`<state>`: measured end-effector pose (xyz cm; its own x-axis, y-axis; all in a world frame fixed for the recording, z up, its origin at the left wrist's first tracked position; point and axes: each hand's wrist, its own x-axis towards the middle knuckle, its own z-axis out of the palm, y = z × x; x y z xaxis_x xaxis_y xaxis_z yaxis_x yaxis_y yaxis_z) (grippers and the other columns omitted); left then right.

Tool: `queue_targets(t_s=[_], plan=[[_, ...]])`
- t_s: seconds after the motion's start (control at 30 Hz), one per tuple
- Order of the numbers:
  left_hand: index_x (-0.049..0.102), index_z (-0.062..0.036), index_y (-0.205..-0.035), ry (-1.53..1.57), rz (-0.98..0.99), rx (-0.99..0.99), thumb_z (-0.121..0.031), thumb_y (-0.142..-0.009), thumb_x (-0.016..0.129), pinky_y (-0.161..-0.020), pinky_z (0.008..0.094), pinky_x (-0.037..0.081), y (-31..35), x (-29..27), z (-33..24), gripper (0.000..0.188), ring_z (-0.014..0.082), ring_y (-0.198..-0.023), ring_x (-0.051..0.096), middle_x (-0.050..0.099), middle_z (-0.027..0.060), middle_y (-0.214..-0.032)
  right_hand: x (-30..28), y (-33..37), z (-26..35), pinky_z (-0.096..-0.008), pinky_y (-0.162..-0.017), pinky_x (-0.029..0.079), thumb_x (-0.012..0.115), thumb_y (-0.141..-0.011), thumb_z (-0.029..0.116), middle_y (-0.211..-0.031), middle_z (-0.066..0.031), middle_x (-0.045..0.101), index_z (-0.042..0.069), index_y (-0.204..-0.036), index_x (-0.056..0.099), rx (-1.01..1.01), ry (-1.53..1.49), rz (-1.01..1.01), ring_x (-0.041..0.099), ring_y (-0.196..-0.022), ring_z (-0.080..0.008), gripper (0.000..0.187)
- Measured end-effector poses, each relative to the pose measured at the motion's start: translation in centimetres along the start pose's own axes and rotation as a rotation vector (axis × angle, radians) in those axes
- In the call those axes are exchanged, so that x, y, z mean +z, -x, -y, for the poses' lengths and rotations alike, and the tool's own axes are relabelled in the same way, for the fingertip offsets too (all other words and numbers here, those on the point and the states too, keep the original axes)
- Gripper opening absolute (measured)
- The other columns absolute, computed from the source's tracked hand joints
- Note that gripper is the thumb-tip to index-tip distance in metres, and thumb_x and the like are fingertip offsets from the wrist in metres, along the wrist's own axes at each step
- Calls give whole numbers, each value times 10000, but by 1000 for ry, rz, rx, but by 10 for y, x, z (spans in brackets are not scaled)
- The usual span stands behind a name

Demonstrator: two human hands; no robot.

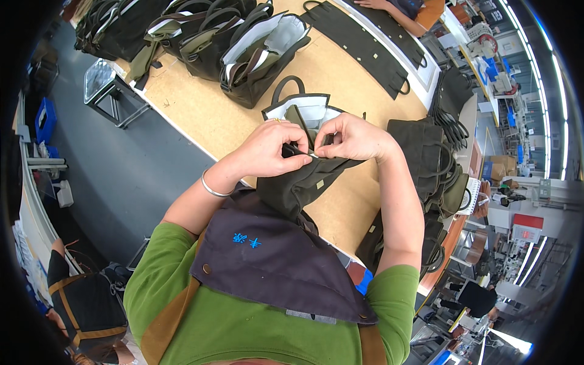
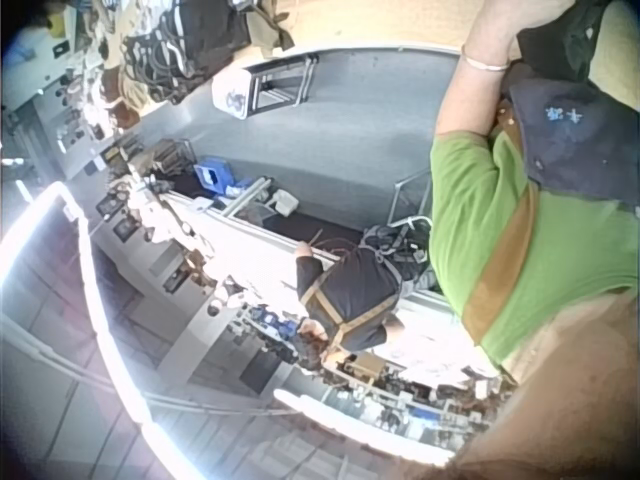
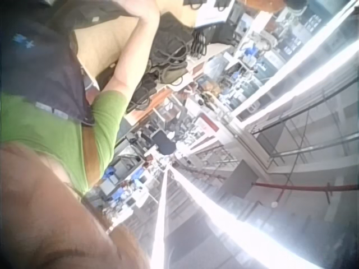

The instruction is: The recorder is attaching metal D-rings to fabric/leather loops on bags.

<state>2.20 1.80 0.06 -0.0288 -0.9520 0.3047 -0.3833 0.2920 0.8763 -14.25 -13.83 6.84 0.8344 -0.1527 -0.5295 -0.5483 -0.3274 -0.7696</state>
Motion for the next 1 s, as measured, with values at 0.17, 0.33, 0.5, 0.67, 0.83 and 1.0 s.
queue_targets(t_s=[0.17,0.33,0.5,0.67,0.83,1.0], plan=[[641,-74,-754,-16,-3,-1,-187,-738,755,-748,377,462,1,2,6,161,258,-772,633,664,45,-764,0,2,6,-186,-531,392,728,-826,89,-705,69,602,56,-930,741,15,30,17,484,-584,-6,109],[638,-72,-750,-20,-1,2,-188,-738,758,-738,371,464,0,2,6,167,256,-764,633,664,44,-759,-5,1,-7,-197,-544,406,728,-834,83,-737,60,612,61,-953,744,-4,-12,34,493,-598,-14,122],[625,-73,-736,-28,0,-15,-204,-738,765,-692,369,461,0,2,5,192,255,-728,627,653,43,-730,-5,0,-3,-210,-604,433,736,-821,62,-798,35,636,75,-966,752,-5,42,32,530,-672,-35,147],[607,-74,-723,-42,-22,-54,-226,-732,775,-669,374,453,1,3,4,226,258,-714,620,643,42,-715,-5,2,7,-229,-671,475,724,-814,27,-869,2,647,74,-965,754,-8,94,33,581,-744,-71,161],[595,-79,-716,-57,-32,-42,-241,-729,778,-670,382,449,1,4,5,245,267,-717,613,633,43,-711,-5,3,11,-234,-707,495,720,-813,15,-884,-14,642,67,-965,753,-6,120,41,608,-787,-92,163],[575,-77,-711,-50,-38,-26,-252,-731,776,-671,390,443,1,5,6,267,271,-724,609,621,46,-710,-5,3,12,-243,-727,503,711,-819,5,-894,-21,645,59,-966,751,-22,132,44,613,-804,-100,162]])
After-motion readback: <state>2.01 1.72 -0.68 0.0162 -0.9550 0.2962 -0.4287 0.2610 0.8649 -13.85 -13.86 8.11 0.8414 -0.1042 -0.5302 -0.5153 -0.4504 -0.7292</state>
